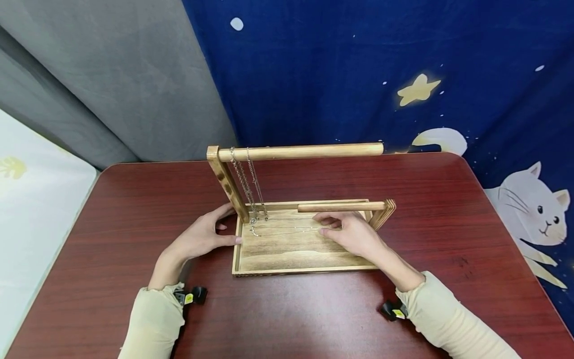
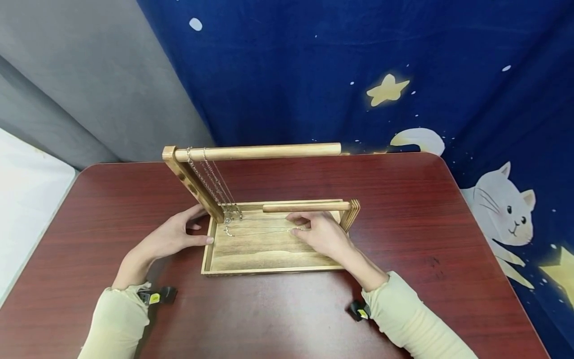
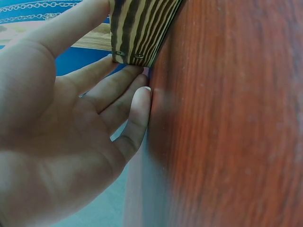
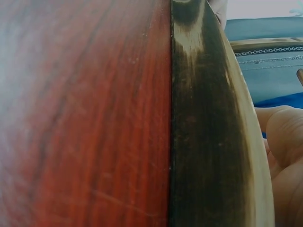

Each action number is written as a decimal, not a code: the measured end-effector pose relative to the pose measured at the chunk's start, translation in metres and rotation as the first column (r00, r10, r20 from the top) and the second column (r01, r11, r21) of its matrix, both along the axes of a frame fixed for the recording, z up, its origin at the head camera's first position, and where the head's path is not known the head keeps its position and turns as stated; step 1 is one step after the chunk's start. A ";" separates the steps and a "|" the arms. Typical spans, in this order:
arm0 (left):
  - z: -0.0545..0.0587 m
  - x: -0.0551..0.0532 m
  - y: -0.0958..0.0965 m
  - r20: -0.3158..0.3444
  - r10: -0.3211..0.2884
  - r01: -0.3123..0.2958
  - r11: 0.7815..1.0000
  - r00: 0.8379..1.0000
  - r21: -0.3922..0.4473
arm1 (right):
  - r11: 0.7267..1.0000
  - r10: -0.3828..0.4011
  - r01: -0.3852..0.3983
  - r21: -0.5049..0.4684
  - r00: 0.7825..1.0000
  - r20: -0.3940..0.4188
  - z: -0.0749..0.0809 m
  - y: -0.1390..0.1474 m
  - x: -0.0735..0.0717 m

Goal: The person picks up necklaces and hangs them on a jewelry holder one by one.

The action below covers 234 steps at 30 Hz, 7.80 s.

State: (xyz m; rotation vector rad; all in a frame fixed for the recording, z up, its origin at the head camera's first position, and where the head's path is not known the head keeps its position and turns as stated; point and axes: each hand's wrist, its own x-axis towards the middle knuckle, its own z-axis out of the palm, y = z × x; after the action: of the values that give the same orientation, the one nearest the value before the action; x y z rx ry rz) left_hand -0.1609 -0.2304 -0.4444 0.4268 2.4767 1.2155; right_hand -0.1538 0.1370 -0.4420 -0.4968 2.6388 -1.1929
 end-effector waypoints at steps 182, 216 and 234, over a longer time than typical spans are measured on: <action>0.002 -0.001 0.001 0.008 0.009 -0.009 1.000 1.000 -0.030 | 0.885 0.171 -0.058 -0.461 0.963 0.208 0.039 -0.002 0.031; -0.002 -0.001 0.000 -0.003 0.009 -0.009 0.999 1.000 -0.030 | 0.778 0.193 -0.135 -0.613 0.981 0.030 0.081 0.026 0.042; 0.000 -0.001 0.001 0.001 0.013 -0.013 1.000 1.000 -0.025 | 0.702 0.147 -0.188 -0.687 0.982 -0.119 0.099 0.050 0.052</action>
State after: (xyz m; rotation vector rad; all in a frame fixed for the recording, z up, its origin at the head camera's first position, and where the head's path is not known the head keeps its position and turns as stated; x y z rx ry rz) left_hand -0.1615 -0.2299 -0.4443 0.4040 2.4943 1.1885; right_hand -0.1015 0.1874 -0.3428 -0.8734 2.0183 -2.1217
